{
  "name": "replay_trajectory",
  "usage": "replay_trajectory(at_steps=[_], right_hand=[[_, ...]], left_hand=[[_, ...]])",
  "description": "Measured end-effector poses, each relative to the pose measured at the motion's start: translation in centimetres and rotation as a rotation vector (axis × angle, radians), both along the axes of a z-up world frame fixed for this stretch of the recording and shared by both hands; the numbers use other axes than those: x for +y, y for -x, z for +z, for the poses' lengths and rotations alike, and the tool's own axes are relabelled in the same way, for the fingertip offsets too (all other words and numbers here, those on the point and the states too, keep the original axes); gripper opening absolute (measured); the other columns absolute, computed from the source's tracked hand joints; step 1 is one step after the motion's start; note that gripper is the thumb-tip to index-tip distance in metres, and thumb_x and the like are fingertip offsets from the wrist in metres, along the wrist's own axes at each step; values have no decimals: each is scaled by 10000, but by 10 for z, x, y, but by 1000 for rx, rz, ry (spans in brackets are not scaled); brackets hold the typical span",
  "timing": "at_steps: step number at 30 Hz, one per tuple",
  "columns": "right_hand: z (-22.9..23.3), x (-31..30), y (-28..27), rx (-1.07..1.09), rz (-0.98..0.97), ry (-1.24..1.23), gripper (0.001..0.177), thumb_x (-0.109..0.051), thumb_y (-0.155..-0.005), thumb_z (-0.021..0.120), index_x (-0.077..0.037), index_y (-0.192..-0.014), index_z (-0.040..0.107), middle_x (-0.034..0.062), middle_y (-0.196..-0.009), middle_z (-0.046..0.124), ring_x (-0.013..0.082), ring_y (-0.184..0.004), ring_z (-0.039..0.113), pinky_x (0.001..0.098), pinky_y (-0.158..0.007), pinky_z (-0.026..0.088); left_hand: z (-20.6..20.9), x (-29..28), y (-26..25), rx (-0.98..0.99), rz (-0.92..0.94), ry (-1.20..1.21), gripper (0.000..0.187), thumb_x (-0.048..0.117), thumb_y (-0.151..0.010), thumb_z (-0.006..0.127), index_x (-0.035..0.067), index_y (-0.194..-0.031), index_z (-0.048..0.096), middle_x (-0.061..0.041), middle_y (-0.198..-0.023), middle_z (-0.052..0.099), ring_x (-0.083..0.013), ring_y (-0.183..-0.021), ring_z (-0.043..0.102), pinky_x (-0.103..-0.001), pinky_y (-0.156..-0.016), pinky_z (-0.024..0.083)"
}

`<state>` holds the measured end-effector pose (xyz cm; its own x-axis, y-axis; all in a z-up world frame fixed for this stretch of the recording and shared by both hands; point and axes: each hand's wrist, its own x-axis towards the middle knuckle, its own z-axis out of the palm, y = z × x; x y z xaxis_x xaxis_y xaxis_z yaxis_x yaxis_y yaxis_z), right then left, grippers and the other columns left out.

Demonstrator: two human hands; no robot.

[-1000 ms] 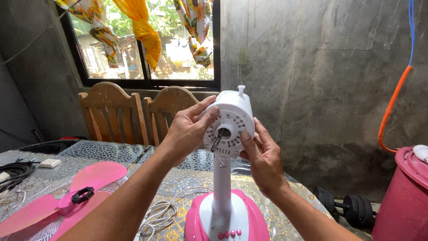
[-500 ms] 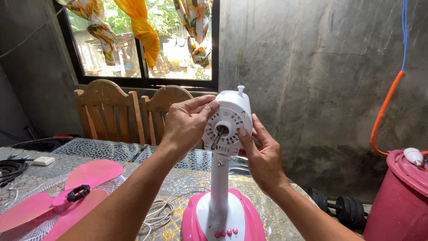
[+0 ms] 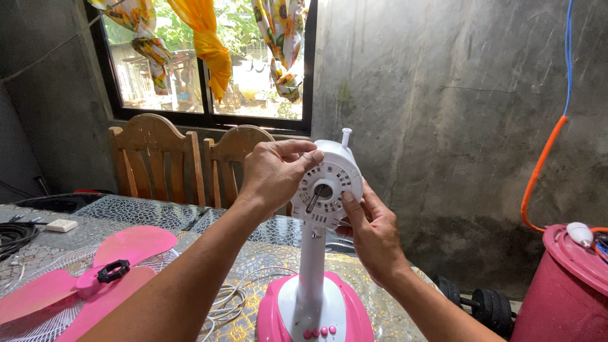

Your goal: The person reassembles a disassembled pink and white electric fan on a glass table. They insert a white plastic tube into the motor housing, secure it with a screwdriver, and adjust the fan head. The fan blades and cage remain on the table and are not attached during the clip.

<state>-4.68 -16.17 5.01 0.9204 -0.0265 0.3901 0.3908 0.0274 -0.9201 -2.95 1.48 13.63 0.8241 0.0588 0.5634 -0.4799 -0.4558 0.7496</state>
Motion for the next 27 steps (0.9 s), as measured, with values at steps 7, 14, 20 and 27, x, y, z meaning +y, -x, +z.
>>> replay_trajectory(at_steps=[7,14,20,27], right_hand=[[4,-3,1,-20,-23,20,629,-355,-953,564,-160,-1536,430,105,-1019,698,192,-903,752,371,-785,646],[9,-3,0,-56,-33,19,602,-369,-932,586,-170,-1494,509,81,-1036,709,165,-884,758,350,-757,633],[7,-4,1,-8,-86,67,604,-382,-943,582,-199,-1513,503,97,-1016,703,178,-871,740,339,-729,671],[5,-5,1,7,-94,63,613,-372,-936,572,-180,-1511,482,75,-995,716,174,-890,750,329,-716,667]], left_hand=[[-1,-2,2,89,-19,78,249,290,-832,803,177,-1053,823,-32,-824,800,-105,-704,764,-287,-597,657],[2,0,1,95,-48,127,246,265,-836,801,159,-1056,828,-30,-822,799,-92,-724,757,-272,-622,656],[1,0,0,107,-21,75,251,281,-840,794,167,-1062,821,-37,-818,801,-96,-710,758,-280,-609,651],[0,-1,-4,103,-41,61,305,299,-817,805,156,-1086,808,-54,-824,796,-122,-705,769,-289,-600,667]])
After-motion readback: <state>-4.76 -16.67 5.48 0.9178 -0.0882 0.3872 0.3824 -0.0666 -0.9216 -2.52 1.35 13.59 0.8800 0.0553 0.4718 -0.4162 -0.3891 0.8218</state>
